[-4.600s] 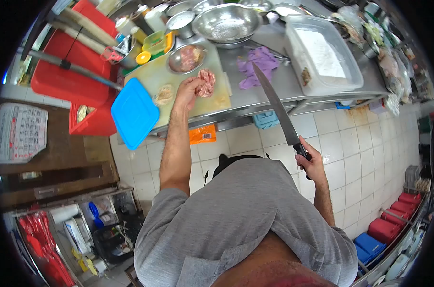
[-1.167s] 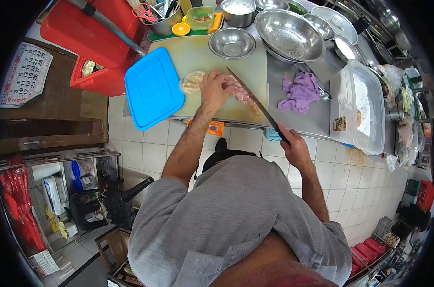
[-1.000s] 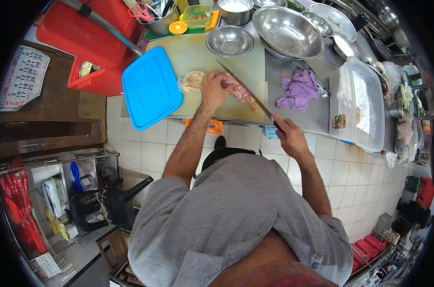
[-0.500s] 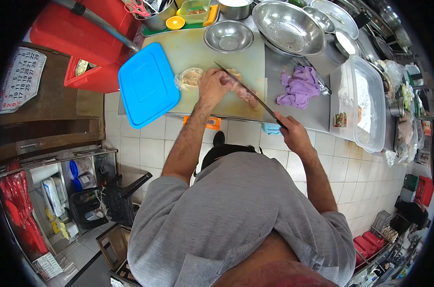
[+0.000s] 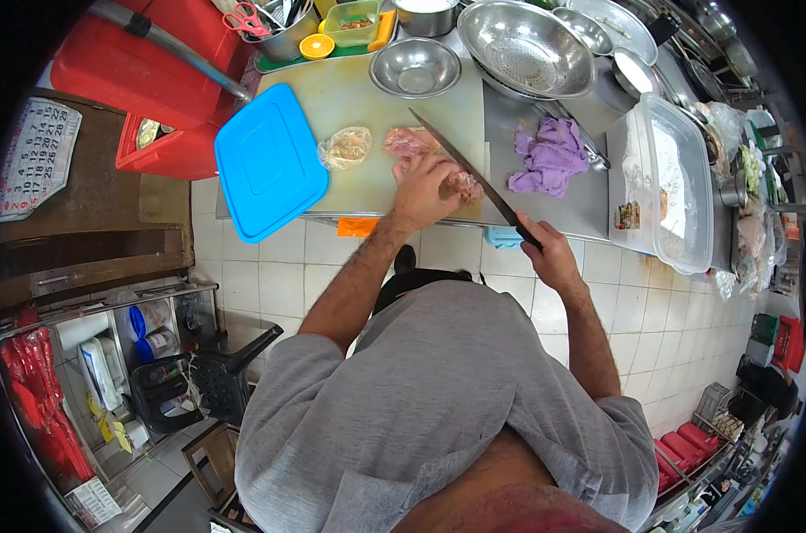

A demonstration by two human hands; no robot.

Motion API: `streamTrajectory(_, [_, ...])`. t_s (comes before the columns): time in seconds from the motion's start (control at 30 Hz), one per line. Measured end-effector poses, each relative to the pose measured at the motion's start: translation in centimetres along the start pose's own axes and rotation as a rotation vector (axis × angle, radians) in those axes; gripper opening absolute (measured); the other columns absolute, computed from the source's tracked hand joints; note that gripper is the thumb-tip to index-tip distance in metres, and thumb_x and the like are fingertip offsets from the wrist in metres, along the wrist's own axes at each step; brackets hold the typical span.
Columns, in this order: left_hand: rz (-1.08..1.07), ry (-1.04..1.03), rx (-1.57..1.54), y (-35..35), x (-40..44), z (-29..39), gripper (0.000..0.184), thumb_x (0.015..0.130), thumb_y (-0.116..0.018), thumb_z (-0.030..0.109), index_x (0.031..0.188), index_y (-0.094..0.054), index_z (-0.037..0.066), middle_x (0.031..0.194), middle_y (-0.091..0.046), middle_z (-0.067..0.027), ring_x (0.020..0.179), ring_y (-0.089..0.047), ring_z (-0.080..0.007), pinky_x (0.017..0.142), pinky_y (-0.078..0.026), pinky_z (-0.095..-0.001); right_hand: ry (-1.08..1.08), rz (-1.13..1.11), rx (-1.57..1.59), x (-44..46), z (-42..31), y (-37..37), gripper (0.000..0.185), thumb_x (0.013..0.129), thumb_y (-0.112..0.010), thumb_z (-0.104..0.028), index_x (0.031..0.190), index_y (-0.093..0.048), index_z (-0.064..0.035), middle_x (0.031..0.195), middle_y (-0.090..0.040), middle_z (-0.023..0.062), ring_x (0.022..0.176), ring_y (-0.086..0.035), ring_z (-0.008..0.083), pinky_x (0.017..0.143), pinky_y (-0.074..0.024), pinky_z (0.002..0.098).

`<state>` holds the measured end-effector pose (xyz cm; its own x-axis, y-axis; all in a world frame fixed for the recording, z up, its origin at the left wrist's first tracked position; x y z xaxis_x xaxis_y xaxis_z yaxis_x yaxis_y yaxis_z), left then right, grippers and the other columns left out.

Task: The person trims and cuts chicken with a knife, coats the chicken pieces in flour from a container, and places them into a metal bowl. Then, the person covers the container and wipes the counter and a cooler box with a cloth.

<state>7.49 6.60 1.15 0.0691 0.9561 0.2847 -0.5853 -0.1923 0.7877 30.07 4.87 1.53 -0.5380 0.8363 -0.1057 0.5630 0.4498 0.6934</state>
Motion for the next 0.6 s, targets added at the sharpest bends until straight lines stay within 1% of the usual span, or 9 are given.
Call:
streamTrajectory(0.03, [-0.074, 0.001, -0.028, -1.0, -0.1, -0.2, 0.044, 0.063, -0.071, 0.023, 0.105, -0.057, 0.017, 0.114, -0.049, 0.0002, 0.112, -0.039, -0.0224, 0.090, -0.023, -0.0445, 0.032, 0.045, 0.005, -0.3, -0.5, 0.4, 0.056, 0.074, -0.060, 0.004, 0.126, -0.048, -0.0149, 0.087, -0.057, 0.0127, 0.076, -0.058, 0.0292, 0.067, -0.0468, 0.0370])
streamTrajectory(0.1, [-0.034, -0.028, -0.042, -1.1, 0.2, -0.3, 0.047, 0.063, -0.070, 0.021, 0.107, -0.055, 0.018, 0.114, -0.049, 0.0004, 0.112, -0.039, -0.0239, 0.090, -0.023, -0.0458, 0.056, 0.096, 0.004, -0.9, -1.2, 1.5, 0.056, 0.075, -0.060, 0.004, 0.126, -0.048, -0.0135, 0.086, -0.057, 0.0130, 0.076, -0.058, 0.0288, 0.067, -0.0469, 0.0363])
streamTrajectory(0.17, [0.116, -0.020, 0.248, 0.6, 0.9, -1.1, 0.043, 0.064, -0.069, 0.018, 0.106, -0.057, 0.017, 0.114, -0.049, 0.0000, 0.111, -0.039, -0.0240, 0.089, -0.022, -0.0467, 0.063, 0.135, 0.048, -1.4, -1.9, 2.4, 0.056, 0.075, -0.061, 0.004, 0.127, -0.047, -0.0117, 0.086, -0.057, 0.0128, 0.076, -0.058, 0.0269, 0.067, -0.0469, 0.0343])
streamTrajectory(0.2, [0.087, -0.018, 0.236, 1.4, 1.6, -1.5, 0.036, 0.065, -0.065, 0.012, 0.101, -0.060, 0.017, 0.114, -0.049, 0.0016, 0.110, -0.039, -0.0225, 0.088, -0.023, -0.0465, 0.060, 0.137, 0.049, -1.6, -1.8, 2.4, 0.056, 0.075, -0.061, 0.004, 0.127, -0.047, -0.0117, 0.086, -0.057, 0.0128, 0.076, -0.058, 0.0269, 0.067, -0.0469, 0.0343])
streamTrajectory(0.37, [-0.009, 0.048, 0.237, 1.4, 2.4, -4.0, 0.022, 0.071, -0.064, 0.018, 0.093, -0.063, 0.016, 0.113, -0.047, 0.0010, 0.110, -0.038, -0.0221, 0.088, -0.023, -0.0488, -0.075, 0.106, 0.068, -3.2, 0.1, 1.6, 0.058, 0.075, -0.061, 0.003, 0.129, -0.046, -0.0141, 0.083, -0.056, 0.0103, 0.071, -0.055, 0.0225, 0.065, -0.0457, 0.0320])
streamTrajectory(0.47, [0.141, 0.049, 0.333, 0.8, 2.3, -2.8, 0.024, 0.068, -0.067, 0.018, 0.092, -0.063, 0.017, 0.114, -0.048, 0.0015, 0.108, -0.039, -0.0219, 0.087, -0.023, -0.0475, -0.064, 0.144, 0.114, -4.7, 0.5, 1.3, 0.058, 0.076, -0.061, 0.003, 0.129, -0.045, -0.0158, 0.080, -0.054, 0.0094, 0.068, -0.053, 0.0202, 0.064, -0.0447, 0.0305])
streamTrajectory(0.53, [0.017, -0.023, 0.103, -0.7, 2.0, -1.2, 0.024, 0.069, -0.065, 0.017, 0.091, -0.062, 0.011, 0.114, -0.047, -0.0025, 0.109, -0.038, -0.0254, 0.089, -0.023, -0.0487, -0.123, 0.142, 0.138, -5.4, 0.9, 1.2, 0.058, 0.076, -0.061, 0.002, 0.129, -0.045, -0.0164, 0.079, -0.054, 0.0091, 0.068, -0.053, 0.0194, 0.064, -0.0443, 0.0300])
streamTrajectory(0.57, [0.010, -0.020, 0.103, -0.9, 1.8, -0.7, 0.024, 0.069, -0.065, 0.017, 0.091, -0.062, 0.011, 0.114, -0.047, -0.0025, 0.109, -0.038, -0.0254, 0.089, -0.023, -0.0487, -0.173, 0.131, 0.164, -5.9, 1.2, 0.9, 0.058, 0.077, -0.061, 0.001, 0.130, -0.045, -0.0169, 0.078, -0.054, 0.0088, 0.067, -0.053, 0.0186, 0.064, -0.0439, 0.0295])
streamTrajectory(0.6, [-0.120, 0.031, 0.084, -1.4, 2.3, -0.2, 0.023, 0.069, -0.065, 0.017, 0.091, -0.062, 0.009, 0.116, -0.046, -0.0046, 0.110, -0.037, -0.0270, 0.090, -0.023, -0.0486, -0.172, 0.133, 0.166, -6.0, 1.3, 0.8, 0.058, 0.077, -0.061, 0.001, 0.130, -0.045, -0.0169, 0.078, -0.054, 0.0088, 0.067, -0.053, 0.0186, 0.064, -0.0439, 0.0295])
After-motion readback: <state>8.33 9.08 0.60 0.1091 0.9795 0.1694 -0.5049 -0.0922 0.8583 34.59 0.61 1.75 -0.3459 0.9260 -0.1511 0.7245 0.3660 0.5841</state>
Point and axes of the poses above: each hand's wrist, its own x-axis towards the middle knuckle, its own y-axis out of the back of the hand, z = x × y, the point moved 7 cm from there along x, towards the middle knuckle
